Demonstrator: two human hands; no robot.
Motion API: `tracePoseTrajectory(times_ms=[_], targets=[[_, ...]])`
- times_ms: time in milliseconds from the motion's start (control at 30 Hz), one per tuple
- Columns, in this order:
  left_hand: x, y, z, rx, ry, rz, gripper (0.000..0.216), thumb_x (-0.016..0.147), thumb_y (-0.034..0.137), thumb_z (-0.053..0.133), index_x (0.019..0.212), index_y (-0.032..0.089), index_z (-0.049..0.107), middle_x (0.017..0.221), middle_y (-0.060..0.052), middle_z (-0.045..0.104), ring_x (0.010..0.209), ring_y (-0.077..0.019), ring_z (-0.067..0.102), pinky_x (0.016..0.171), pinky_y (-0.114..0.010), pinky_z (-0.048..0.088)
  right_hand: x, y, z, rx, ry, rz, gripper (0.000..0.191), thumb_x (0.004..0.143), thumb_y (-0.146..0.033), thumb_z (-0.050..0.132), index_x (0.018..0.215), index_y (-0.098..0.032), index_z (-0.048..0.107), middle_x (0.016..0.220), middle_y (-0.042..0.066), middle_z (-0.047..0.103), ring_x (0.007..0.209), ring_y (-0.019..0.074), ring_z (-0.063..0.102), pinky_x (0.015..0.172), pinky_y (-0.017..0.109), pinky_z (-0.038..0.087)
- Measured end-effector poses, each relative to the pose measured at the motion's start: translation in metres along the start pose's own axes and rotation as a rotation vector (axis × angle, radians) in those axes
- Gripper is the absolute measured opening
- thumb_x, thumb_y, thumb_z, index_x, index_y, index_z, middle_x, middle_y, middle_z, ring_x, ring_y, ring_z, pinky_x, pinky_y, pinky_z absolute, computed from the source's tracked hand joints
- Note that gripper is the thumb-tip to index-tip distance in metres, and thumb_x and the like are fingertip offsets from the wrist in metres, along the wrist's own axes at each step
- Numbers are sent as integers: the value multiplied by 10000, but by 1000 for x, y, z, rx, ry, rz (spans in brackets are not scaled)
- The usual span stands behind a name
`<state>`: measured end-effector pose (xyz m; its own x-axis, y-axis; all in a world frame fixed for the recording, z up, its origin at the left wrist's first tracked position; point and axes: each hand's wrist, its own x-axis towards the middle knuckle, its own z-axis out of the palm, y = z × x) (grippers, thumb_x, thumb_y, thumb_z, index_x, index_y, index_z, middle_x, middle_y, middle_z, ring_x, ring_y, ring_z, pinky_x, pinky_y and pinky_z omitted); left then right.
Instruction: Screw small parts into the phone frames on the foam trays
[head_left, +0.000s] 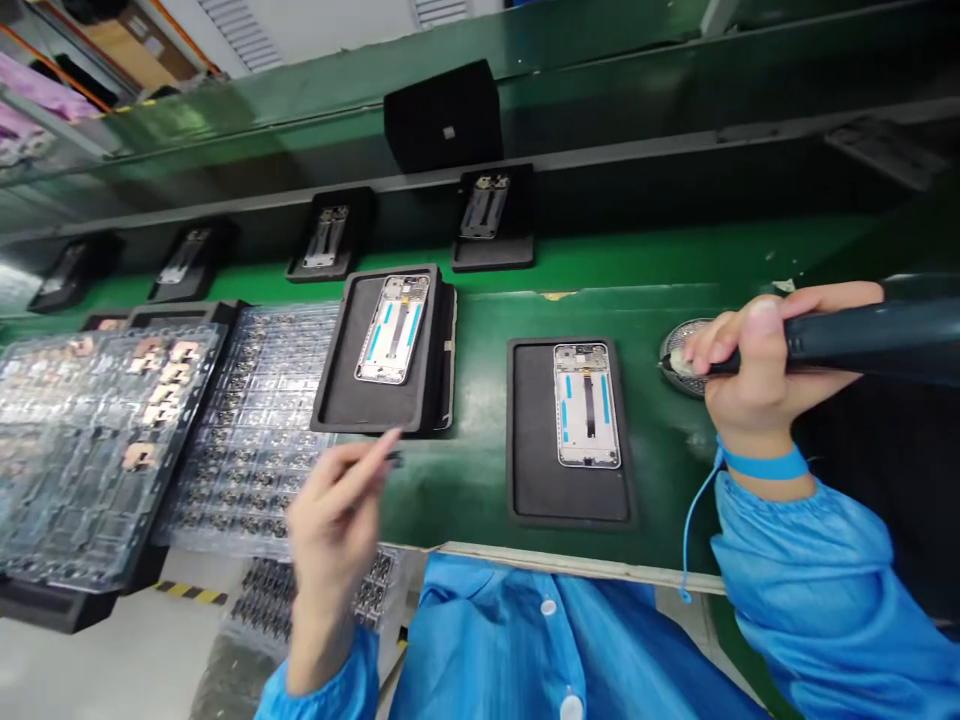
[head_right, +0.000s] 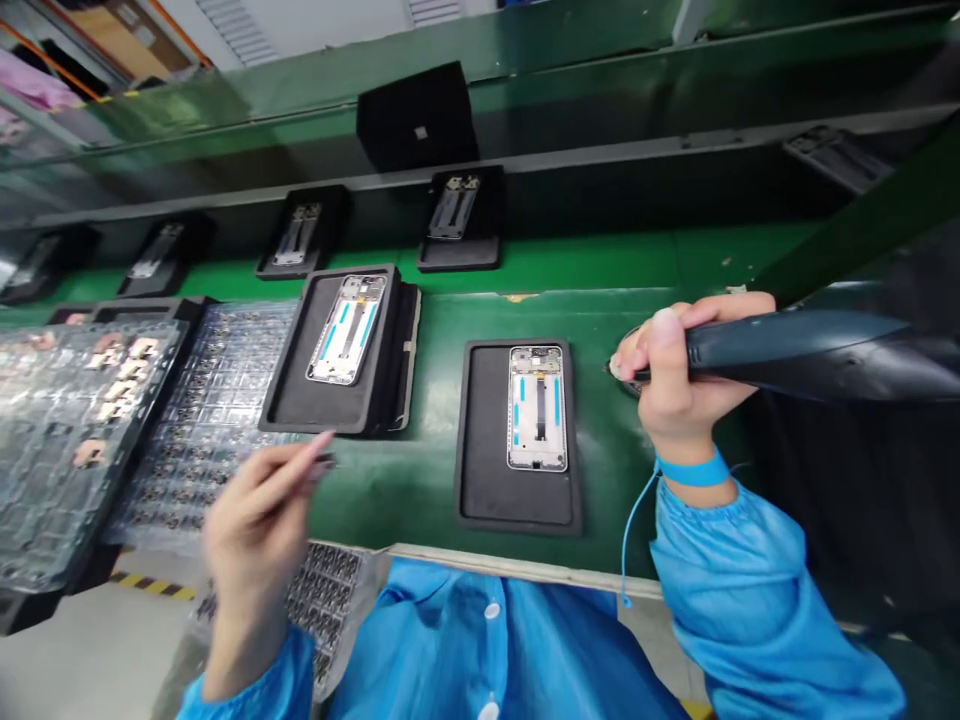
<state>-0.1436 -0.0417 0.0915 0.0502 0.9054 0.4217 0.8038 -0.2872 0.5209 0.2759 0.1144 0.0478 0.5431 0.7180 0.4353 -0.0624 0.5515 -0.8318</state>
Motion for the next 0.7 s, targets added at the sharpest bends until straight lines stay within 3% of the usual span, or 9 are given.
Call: tracePoseTrajectory(times_ms=[100,200,300,400,500,600,700], targets=[[42,40,63,-190,-407,275,499,1288,124,636,1723,279,826,1175,-56,905,1063,-240,874,983,-370,742,-1,-6,5,9,-47,-137,590,1001,-640,1082,1088,-323,592,639,-156,521,398,135,505,422,283,515],[77,67,127,-275,-745,300,479,1261,151,754,1733,231,765,1153,-62,920,1180,-290,878,1181,-442,706,-3,-6,9,-39,-57,-101,557,1042,-641,1053,1097,-335,591,686,-135,569,417,169,569,418,312,543],[94,80,167,-262,-927,292,505,1229,139,798,1721,237,748,1171,-69,927,1247,-319,884,1268,-467,650,-4,0,7,-80,-69,-79,534,1028,-623,1058,1116,-343,612,707,-124,576,476,205,653,431,325,582],[99,81,179,-264,-980,307,554,1215,141,814,1757,223,734,1131,-71,920,1209,-330,888,1259,-481,648,-8,6,5,-119,-73,-40,503,1012,-589,1065,1153,-353,643,760,-100,611,568,233,728,467,345,630],[99,79,177,-257,-980,311,650,1198,180,877,1823,245,710,1161,-80,922,1251,-343,861,1257,-497,641,-12,8,6,-137,-47,-4,482,1028,-585,1040,1179,-365,639,870,-65,681,658,246,780,502,366,667],[97,75,171,-161,-934,316,740,1157,301,995,1846,312,723,1448,-144,903,1473,-397,767,1331,-572,580,-11,4,7,-135,-32,10,510,1007,-599,1052,1162,-367,626,896,-62,675,681,244,792,532,381,692],[90,70,168,-67,-827,277,783,1080,437,1106,1794,373,791,1762,-171,782,1726,-478,595,1470,-707,432,-1,-3,5,-125,-21,-24,553,968,-629,1077,1105,-357,615,809,-92,593,609,227,747,546,394,696]])
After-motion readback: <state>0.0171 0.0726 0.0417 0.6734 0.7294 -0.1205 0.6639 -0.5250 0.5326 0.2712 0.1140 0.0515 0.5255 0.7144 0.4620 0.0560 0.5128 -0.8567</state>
